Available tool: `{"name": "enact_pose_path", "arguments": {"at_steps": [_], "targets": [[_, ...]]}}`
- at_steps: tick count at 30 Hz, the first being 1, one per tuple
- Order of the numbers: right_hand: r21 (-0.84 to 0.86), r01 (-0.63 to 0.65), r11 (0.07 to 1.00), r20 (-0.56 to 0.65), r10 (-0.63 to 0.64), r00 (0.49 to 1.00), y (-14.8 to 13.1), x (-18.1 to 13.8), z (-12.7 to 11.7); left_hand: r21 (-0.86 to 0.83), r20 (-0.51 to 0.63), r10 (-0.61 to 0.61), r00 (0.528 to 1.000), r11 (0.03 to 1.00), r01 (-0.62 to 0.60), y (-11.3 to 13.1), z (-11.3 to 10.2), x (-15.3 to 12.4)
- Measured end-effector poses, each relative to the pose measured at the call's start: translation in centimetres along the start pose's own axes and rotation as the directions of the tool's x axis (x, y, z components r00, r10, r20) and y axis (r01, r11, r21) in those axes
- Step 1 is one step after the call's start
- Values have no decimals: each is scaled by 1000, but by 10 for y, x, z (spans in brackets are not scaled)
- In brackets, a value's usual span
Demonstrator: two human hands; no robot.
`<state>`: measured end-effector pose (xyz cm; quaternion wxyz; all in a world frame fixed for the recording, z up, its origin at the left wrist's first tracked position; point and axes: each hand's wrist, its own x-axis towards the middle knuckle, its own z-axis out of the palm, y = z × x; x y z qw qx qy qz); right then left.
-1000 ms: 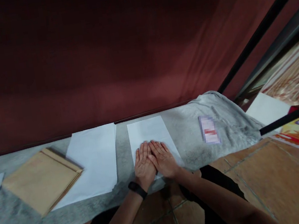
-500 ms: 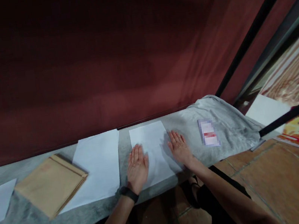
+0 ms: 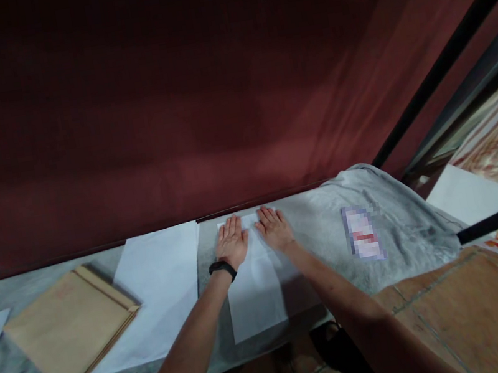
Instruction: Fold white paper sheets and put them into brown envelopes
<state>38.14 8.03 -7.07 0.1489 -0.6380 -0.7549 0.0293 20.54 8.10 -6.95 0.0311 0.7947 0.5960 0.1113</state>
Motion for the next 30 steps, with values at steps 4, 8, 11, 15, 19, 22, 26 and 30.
{"name": "enact_pose_path", "arguments": {"at_steps": [4, 8, 11, 15, 19, 22, 26, 30], "targets": [[-29, -56, 998, -33, 55, 998, 28, -13, -6, 9, -46, -14, 999, 1000, 14, -14, -4, -27], [-27, -43, 999, -41, 42, 998, 53, -45, -15, 8, -2, 7, 1000, 1000, -7, -20, -16, -68], [26, 46, 999, 10, -46, 999, 66, -74, -23, -7, 92, 59, 994, 998, -58, -21, -30, -105], [80, 198, 977, 129, -207, 970, 75, -113, -40, -67, 245, 232, 941, 973, -222, -21, -50, -156], [48, 311, 949, 230, -314, 921, 71, -145, -60, -40, 350, 317, 882, 945, -324, -16, -65, -188], [12, 375, 927, 287, -363, 887, 68, -157, -72, 1, 386, 344, 856, 928, -373, -13, -70, -192], [10, 443, 896, 341, -419, 841, 66, -159, -85, -23, 396, 450, 800, 876, -482, -17, -74, -183], [19, 459, 888, 368, -433, 823, 65, -155, -93, -69, 410, 526, 745, 832, -550, -23, -75, -177]]}}
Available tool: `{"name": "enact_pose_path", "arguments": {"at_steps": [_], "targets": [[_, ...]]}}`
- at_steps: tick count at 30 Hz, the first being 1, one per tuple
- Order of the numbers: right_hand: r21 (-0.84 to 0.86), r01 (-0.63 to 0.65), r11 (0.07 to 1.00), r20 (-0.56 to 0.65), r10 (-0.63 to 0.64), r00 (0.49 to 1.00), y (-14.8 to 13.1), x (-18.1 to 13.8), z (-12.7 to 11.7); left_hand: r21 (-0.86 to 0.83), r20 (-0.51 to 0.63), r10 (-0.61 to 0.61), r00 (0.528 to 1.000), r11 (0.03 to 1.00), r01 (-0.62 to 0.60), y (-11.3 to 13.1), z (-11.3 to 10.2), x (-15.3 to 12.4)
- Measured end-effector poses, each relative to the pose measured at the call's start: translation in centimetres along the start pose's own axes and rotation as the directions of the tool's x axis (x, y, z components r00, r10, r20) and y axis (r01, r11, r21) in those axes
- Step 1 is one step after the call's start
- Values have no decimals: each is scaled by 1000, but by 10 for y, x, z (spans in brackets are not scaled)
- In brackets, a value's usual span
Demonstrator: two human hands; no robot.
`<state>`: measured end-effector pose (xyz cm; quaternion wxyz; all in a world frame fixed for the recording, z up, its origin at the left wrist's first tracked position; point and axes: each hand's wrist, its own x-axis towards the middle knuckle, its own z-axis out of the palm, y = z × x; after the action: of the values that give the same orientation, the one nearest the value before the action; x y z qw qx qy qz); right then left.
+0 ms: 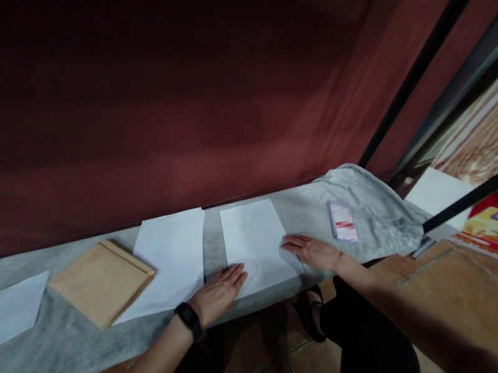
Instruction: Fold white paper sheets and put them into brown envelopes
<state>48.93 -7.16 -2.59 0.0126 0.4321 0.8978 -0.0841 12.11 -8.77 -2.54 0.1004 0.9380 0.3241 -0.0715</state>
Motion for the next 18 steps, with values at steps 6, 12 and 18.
{"name": "enact_pose_path", "arguments": {"at_steps": [6, 12, 18], "targets": [[19, 9, 1000, -3, -9, 1000, -1, 0, -6, -4, -114, -21, 993, 1000, 21, 1, 7, 0], [-33, 38, 999, -12, -38, 999, -6, -2, -8, -28, -130, 4, 991, 1000, -7, -9, 5, -7], [-77, 85, 993, -15, -86, 996, -6, -1, -11, -10, -122, 26, 992, 1000, -27, -16, 6, 0]]}}
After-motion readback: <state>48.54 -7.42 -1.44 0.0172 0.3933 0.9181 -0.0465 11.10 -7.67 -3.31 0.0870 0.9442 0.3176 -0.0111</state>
